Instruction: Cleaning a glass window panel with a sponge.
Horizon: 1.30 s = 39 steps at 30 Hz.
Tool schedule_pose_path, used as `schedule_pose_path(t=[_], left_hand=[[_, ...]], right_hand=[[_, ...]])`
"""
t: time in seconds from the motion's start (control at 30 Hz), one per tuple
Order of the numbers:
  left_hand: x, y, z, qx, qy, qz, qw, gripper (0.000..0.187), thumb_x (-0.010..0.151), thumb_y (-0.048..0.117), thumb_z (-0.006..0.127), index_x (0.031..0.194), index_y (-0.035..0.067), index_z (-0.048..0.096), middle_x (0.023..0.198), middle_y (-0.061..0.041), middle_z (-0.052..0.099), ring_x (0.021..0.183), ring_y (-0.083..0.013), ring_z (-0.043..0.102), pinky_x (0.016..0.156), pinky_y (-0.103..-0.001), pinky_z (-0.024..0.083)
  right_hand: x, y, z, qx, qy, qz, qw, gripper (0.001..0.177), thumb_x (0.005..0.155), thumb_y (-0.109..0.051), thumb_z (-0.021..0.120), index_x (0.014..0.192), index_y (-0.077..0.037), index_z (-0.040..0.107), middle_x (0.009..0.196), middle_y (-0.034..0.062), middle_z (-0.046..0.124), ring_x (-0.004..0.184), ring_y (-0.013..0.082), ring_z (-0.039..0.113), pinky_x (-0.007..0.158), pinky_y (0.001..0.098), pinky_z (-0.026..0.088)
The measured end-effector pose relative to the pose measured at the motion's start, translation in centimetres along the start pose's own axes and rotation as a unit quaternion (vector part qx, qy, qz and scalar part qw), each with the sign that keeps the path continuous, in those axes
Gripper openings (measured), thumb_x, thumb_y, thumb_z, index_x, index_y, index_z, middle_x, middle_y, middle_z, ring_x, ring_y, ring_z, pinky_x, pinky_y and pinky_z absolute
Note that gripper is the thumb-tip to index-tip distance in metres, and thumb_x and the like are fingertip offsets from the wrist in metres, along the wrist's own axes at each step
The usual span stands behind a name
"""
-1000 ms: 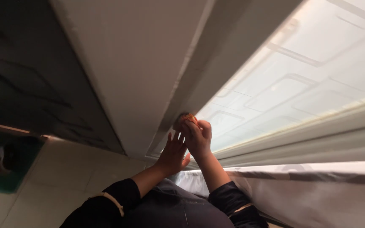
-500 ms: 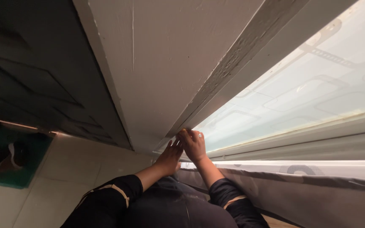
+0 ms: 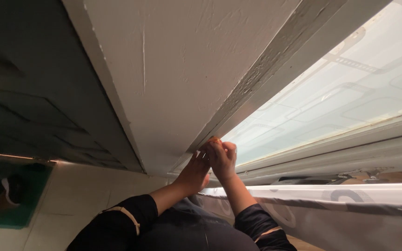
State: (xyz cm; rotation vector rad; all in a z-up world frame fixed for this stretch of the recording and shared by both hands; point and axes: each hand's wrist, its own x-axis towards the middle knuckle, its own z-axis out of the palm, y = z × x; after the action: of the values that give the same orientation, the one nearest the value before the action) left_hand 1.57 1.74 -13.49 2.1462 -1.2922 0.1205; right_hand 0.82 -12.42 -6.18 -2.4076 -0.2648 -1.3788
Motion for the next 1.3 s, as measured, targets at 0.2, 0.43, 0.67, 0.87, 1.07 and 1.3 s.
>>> schedule_pose_path(t=[0.2, 0.43, 0.67, 0.87, 1.07, 1.3], left_hand=[[-2.3, -2.4, 3.7, 0.013, -0.082, -0.036, 0.996, 0.077, 0.080, 0.021, 0.070, 0.144, -0.010, 0.040, 0.151, -0.030, 0.039, 0.150, -0.0457, 0.022, 0.123, -0.058, 0.013], [-3.2, -2.2, 3.0, 0.013, -0.072, -0.030, 0.997, 0.078, 0.082, 0.022, 0.070, 0.146, -0.011, 0.039, 0.153, -0.029, 0.038, 0.152, -0.0421, 0.023, 0.124, -0.058, 0.013], [3.1, 6.7, -8.7, -0.011, 0.056, 0.047, 0.997, 0.077, 0.088, 0.029, 0.073, 0.143, -0.013, 0.038, 0.149, -0.038, 0.040, 0.141, -0.0503, 0.035, 0.114, -0.067, 0.029], [3.3, 9.6, -12.3, 0.057, 0.191, 0.106, 0.974, 0.067, 0.096, 0.032, 0.072, 0.142, -0.009, 0.046, 0.140, -0.034, 0.045, 0.127, -0.0514, 0.048, 0.107, -0.069, 0.040], [4.1, 7.8, -11.5, 0.065, 0.205, 0.058, 0.975, 0.073, 0.091, 0.033, 0.073, 0.142, -0.011, 0.044, 0.147, -0.037, 0.038, 0.137, -0.0551, 0.038, 0.112, -0.069, 0.032], [1.5, 3.9, -6.9, 0.005, 0.152, 0.014, 0.988, 0.091, 0.083, 0.025, 0.075, 0.153, -0.011, 0.027, 0.159, -0.036, 0.020, 0.152, -0.0537, 0.013, 0.123, -0.065, 0.014]], right_hand=[[-3.2, 0.4, 2.1, -0.018, -0.073, -0.010, 0.997, 0.028, 0.079, -0.006, 0.082, 0.100, -0.023, 0.074, 0.106, -0.0023, 0.060, 0.094, 0.0221, 0.058, 0.073, 0.0321, 0.053], [-4.7, 0.9, 1.6, 0.106, -0.125, 0.064, 0.984, 0.026, 0.085, 0.000, 0.078, 0.108, -0.010, 0.071, 0.112, 0.0026, 0.062, 0.096, 0.0210, 0.065, 0.082, 0.0338, 0.057], [8.9, -3.8, -7.1, 0.112, 0.100, -0.047, 0.988, 0.026, 0.086, 0.003, 0.083, 0.104, -0.006, 0.067, 0.112, 0.0082, 0.055, 0.098, 0.0206, 0.062, 0.082, 0.0332, 0.057], [17.6, -8.4, -13.2, 0.046, -0.003, -0.078, 0.996, 0.027, 0.081, -0.002, 0.088, 0.103, -0.006, 0.074, 0.104, 0.0095, 0.056, 0.092, 0.0220, 0.061, 0.077, 0.0328, 0.054], [17.4, -8.8, -9.9, 0.091, -0.045, -0.014, 0.995, 0.030, 0.080, -0.002, 0.087, 0.107, -0.008, 0.075, 0.102, 0.0090, 0.060, 0.089, 0.0219, 0.063, 0.075, 0.0328, 0.055], [9.7, -6.4, -4.8, 0.124, -0.080, 0.009, 0.989, 0.027, 0.084, -0.002, 0.083, 0.107, -0.008, 0.072, 0.105, 0.0087, 0.062, 0.089, 0.0222, 0.067, 0.075, 0.0318, 0.058]])
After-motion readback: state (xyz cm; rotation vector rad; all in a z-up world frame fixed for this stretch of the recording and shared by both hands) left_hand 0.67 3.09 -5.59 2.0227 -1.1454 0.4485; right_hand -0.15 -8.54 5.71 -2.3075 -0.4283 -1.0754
